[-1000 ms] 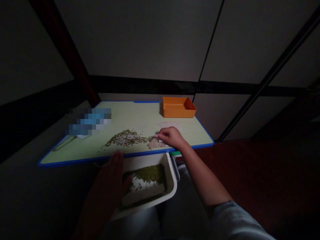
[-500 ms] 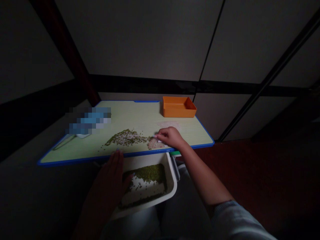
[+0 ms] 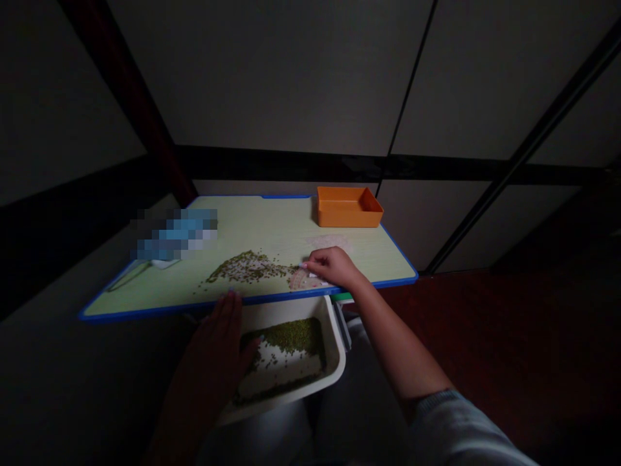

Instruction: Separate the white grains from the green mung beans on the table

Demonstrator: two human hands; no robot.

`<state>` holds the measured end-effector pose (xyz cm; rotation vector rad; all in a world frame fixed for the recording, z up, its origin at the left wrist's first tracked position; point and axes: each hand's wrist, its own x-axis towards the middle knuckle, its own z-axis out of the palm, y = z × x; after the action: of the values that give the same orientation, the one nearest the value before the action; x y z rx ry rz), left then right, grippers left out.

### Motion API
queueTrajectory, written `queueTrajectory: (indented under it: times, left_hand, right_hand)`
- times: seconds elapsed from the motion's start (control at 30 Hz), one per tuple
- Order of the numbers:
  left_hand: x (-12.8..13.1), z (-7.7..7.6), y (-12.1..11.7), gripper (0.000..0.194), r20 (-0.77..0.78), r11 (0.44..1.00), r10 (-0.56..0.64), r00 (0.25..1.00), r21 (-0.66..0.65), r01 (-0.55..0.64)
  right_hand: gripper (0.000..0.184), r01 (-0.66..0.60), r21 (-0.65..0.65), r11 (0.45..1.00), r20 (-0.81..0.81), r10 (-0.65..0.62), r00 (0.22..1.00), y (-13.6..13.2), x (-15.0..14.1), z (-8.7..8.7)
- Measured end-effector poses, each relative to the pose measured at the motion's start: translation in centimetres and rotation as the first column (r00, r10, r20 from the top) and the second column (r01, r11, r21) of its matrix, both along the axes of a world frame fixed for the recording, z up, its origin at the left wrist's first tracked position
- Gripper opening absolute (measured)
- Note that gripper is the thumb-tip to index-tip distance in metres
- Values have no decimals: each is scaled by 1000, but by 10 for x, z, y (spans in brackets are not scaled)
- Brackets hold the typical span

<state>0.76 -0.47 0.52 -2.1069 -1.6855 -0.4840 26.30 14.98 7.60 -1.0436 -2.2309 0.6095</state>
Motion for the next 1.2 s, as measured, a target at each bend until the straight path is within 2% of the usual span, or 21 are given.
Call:
queueTrajectory:
  times: [0.57,0.87,1.2]
  left_hand:
    - [1,-1,-1,83,-32,1000,7,999,5,-7]
    - [0,-3,0,81,0,1000,0,1000,0,0]
    - [2,-4,0,80,-42,999,5,999,43,-3]
  right_hand:
    - [30,-96,37,995,-39,98,994,3,0,-2]
    - [29,36,15,999,-30,-36,999,1,-1,-1]
    - [31,16,133,991,101,-29,994,2,-6,4]
